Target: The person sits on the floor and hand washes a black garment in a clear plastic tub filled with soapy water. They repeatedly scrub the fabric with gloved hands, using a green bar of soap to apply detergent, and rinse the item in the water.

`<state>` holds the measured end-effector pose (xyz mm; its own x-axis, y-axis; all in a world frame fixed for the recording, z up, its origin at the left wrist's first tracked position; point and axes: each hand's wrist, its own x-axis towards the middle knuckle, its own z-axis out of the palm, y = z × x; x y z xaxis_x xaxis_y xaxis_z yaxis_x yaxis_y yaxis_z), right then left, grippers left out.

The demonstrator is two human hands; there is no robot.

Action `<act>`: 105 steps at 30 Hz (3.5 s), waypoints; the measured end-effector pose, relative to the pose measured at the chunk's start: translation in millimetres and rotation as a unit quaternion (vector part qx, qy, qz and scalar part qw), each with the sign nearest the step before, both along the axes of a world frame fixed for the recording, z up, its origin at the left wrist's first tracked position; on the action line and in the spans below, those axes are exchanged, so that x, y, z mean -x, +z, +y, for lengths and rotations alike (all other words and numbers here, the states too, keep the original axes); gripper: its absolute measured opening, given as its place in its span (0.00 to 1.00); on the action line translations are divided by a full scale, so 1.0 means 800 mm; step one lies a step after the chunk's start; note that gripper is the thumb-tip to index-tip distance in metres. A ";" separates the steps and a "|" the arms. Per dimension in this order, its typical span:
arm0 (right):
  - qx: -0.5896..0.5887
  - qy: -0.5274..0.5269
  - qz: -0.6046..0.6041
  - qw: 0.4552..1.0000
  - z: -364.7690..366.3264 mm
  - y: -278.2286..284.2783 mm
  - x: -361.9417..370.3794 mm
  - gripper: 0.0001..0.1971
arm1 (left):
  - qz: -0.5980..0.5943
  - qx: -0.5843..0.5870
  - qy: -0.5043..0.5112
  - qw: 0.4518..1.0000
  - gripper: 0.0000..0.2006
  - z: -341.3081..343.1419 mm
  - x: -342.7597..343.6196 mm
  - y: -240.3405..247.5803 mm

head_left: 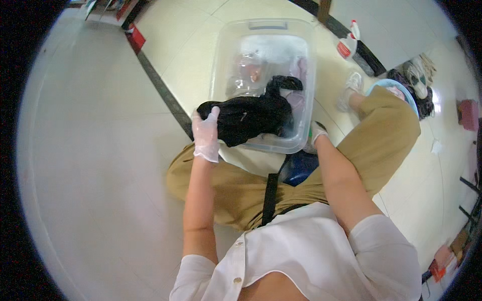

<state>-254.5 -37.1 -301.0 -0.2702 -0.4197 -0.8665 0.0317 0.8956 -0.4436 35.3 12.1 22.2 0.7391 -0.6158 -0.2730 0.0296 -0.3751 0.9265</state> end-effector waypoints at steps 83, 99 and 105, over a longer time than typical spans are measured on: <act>0.705 0.485 -0.146 0.496 -0.080 0.400 -0.175 0.06 | 0.338 0.290 -0.018 0.895 0.14 -0.035 0.100 -0.012; 0.133 0.788 -0.309 0.515 -0.149 0.430 -0.132 0.33 | 0.023 0.352 -0.153 0.923 0.21 -0.029 0.014 0.068; 0.306 0.683 -0.221 0.625 -0.173 0.485 -0.106 0.23 | -0.189 0.004 -0.118 0.975 0.24 -0.025 0.002 0.106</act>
